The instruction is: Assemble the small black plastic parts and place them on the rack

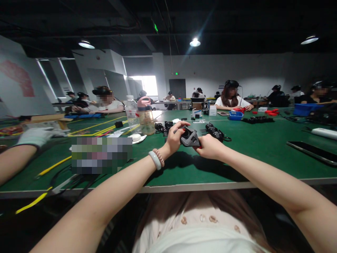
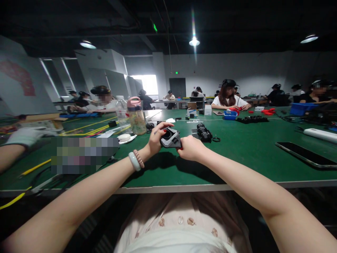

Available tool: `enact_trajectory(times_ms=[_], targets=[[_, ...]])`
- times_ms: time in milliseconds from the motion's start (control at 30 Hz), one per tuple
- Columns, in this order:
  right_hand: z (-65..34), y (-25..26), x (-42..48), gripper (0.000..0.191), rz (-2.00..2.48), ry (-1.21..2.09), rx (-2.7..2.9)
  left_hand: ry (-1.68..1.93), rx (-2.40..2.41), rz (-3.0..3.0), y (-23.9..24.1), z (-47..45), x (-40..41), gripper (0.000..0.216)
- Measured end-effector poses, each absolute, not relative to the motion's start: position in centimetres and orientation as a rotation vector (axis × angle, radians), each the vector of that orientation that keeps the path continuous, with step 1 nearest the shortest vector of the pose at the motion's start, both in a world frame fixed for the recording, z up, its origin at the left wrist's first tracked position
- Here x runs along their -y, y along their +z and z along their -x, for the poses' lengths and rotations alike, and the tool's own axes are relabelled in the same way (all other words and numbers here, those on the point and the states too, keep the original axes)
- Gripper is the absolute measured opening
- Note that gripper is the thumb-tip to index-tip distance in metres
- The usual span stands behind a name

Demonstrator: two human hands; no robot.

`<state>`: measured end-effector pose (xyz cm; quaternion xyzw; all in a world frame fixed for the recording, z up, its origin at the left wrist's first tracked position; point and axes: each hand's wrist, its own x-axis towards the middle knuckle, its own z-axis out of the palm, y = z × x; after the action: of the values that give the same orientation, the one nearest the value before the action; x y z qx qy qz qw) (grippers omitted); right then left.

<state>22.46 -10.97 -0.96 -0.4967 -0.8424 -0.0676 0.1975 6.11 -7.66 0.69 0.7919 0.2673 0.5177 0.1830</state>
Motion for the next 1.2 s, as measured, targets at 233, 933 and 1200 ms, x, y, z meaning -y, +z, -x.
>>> enact_trajectory(times_ms=[233, 933, 1200], targets=[[-22.3, -1.0, 10.9, 0.026, 1.403, -0.172, 2.356, 1.472, -0.762, -2.233, 0.7, -6.0, 7.6, 0.031], [-22.4, -1.2, 10.0, 0.026, 1.412, -0.204, 2.346, 1.487, -0.762, -2.271, 0.5, -6.0, 7.2, 0.031], [-22.6, -1.5, 9.0, 0.024, 1.454, -0.230, 2.370, 1.527, -0.867, -2.310, 0.0, -6.0, 6.8, 0.029]])
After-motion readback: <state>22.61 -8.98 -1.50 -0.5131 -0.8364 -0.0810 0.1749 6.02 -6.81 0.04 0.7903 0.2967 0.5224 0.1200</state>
